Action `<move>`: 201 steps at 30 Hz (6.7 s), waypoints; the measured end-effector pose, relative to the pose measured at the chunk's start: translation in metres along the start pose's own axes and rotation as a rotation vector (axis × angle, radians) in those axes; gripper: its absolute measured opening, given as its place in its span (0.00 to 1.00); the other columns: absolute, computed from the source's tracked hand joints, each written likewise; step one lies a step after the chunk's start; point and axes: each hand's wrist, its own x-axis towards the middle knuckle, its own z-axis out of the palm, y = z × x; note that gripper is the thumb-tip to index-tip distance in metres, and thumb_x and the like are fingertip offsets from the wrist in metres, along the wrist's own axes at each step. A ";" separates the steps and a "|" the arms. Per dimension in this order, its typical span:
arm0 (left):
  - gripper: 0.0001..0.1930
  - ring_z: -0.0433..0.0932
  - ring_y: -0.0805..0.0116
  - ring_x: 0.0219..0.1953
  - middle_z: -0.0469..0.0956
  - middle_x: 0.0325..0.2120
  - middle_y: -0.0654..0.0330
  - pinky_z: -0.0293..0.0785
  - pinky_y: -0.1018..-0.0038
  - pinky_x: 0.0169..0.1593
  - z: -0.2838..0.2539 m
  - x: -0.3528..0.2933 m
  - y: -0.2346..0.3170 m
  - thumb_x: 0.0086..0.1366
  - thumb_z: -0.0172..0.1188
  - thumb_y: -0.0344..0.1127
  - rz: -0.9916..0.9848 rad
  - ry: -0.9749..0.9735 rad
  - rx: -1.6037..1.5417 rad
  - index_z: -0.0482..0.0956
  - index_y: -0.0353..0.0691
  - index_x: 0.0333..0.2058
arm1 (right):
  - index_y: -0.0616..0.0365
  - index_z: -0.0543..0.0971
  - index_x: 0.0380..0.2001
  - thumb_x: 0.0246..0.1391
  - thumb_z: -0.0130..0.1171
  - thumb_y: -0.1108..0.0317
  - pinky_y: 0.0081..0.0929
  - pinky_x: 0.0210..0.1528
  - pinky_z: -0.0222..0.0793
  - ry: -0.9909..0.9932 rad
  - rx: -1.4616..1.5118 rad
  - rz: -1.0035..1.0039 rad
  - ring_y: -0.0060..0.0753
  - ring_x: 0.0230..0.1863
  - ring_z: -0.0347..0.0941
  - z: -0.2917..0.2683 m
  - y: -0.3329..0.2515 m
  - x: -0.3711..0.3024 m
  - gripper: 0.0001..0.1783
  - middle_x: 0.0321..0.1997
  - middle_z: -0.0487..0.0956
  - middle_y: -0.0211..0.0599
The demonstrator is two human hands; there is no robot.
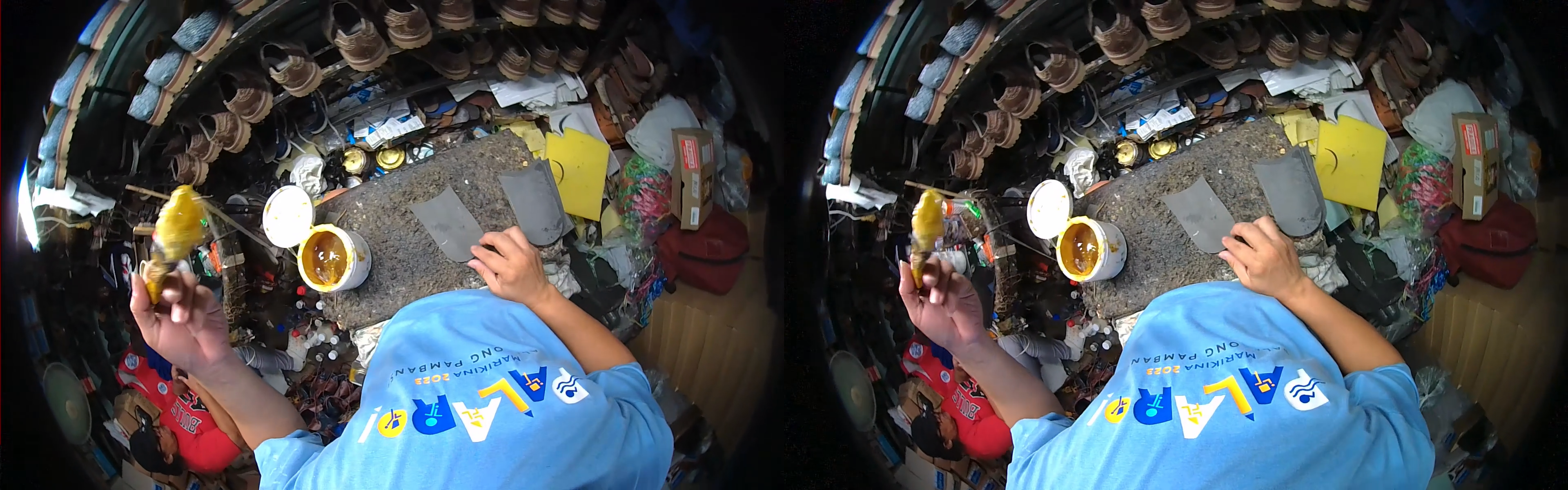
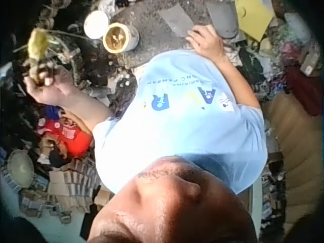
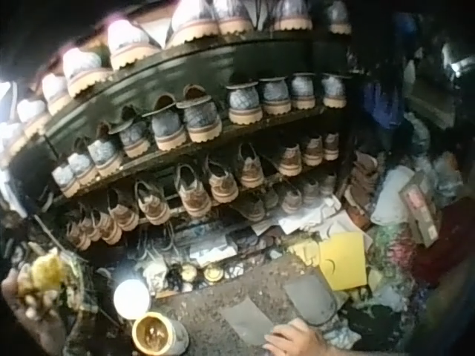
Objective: Applying glue to shoe components using a brush.
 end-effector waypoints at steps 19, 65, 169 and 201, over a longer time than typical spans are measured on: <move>0.04 0.82 0.58 0.23 0.81 0.23 0.50 0.77 0.69 0.31 0.071 0.001 -0.240 0.56 0.61 0.24 0.052 -0.420 1.528 0.83 0.31 0.30 | 0.59 0.86 0.36 0.43 0.75 0.66 0.29 0.34 0.73 0.069 0.032 0.039 0.36 0.33 0.72 0.001 0.002 -0.010 0.15 0.39 0.83 0.32; 0.07 0.76 0.72 0.21 0.78 0.17 0.53 0.73 0.73 0.29 0.087 0.035 -0.239 0.62 0.62 0.29 -0.176 -0.199 1.462 0.83 0.30 0.30 | 0.61 0.85 0.31 0.42 0.72 0.66 0.27 0.37 0.73 0.105 0.098 0.088 0.35 0.36 0.69 0.003 0.005 -0.008 0.12 0.35 0.78 0.30; 0.06 0.76 0.57 0.21 0.74 0.19 0.54 0.72 0.66 0.27 0.059 0.030 -0.213 0.47 0.61 0.26 -0.057 -0.672 1.280 0.83 0.33 0.26 | 0.65 0.85 0.35 0.59 0.64 0.70 0.24 0.31 0.75 0.025 0.626 0.896 0.21 0.28 0.80 -0.018 -0.014 -0.001 0.08 0.28 0.85 0.40; 0.06 0.78 0.57 0.23 0.76 0.22 0.54 0.74 0.66 0.29 0.034 0.059 -0.195 0.49 0.61 0.26 0.032 -0.654 1.541 0.84 0.34 0.27 | 0.65 0.84 0.33 0.57 0.65 0.72 0.26 0.26 0.71 0.045 0.523 0.812 0.25 0.24 0.77 -0.015 -0.011 0.000 0.06 0.28 0.82 0.40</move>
